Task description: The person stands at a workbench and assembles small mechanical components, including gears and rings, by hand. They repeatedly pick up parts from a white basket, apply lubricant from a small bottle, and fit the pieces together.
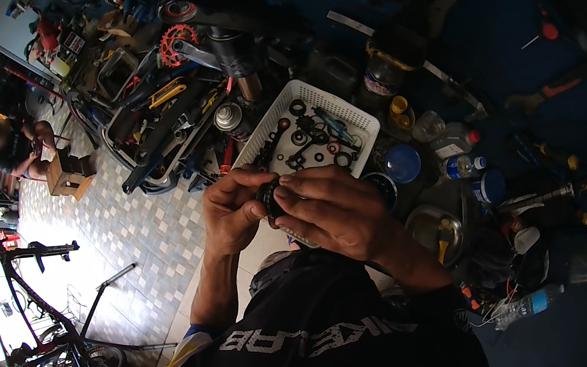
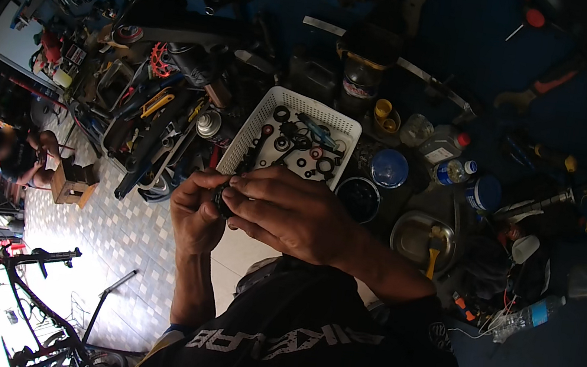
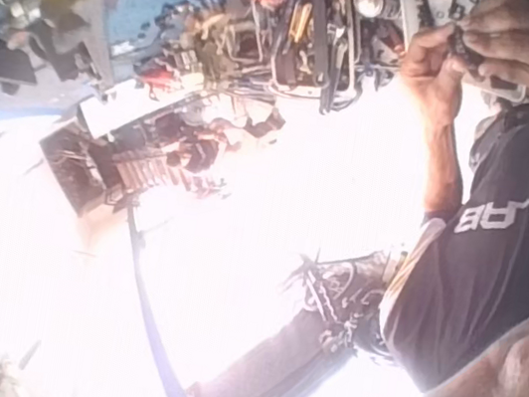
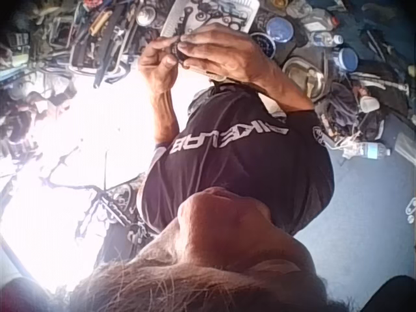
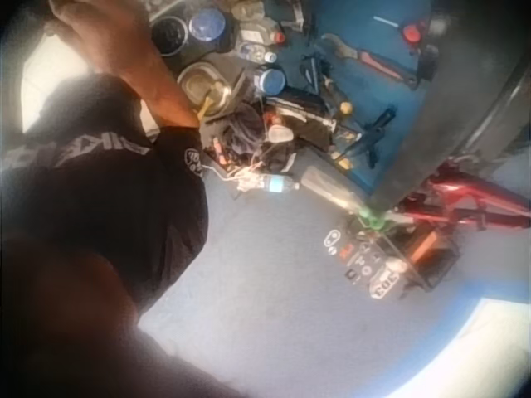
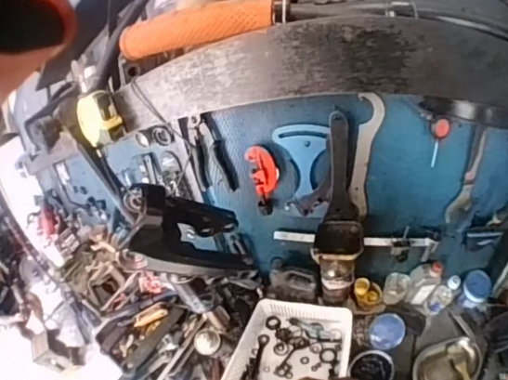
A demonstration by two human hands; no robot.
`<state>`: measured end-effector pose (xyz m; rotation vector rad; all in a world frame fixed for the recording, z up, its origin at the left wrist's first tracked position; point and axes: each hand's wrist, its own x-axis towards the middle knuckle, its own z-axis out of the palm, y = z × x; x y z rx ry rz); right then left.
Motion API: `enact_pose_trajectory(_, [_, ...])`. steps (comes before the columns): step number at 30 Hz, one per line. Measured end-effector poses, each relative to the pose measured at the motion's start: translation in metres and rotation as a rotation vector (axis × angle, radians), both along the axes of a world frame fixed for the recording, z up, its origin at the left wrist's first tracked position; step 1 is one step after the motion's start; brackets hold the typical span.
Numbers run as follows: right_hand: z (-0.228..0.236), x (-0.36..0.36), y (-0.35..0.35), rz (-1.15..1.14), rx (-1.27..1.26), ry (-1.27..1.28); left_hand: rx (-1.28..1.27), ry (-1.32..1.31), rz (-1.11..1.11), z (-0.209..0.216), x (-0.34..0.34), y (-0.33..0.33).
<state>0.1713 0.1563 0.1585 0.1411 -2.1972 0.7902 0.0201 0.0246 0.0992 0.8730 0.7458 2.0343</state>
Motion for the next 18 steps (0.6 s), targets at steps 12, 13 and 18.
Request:
enact_pose_trajectory(12, [-0.003,-0.001,0.003,-0.029,-0.009,-0.075,-0.155,-0.073,-0.045,-0.012,0.006,0.001])
enact_pose_trajectory(13, [-0.003,-0.003,0.005,-0.030,-0.017,-0.081,-0.171,-0.110,-0.051,-0.011,0.008,0.002])
enact_pose_trajectory(18, [0.008,-0.005,0.007,0.019,-0.134,-0.124,-0.345,0.207,0.298,0.002,0.018,0.009])
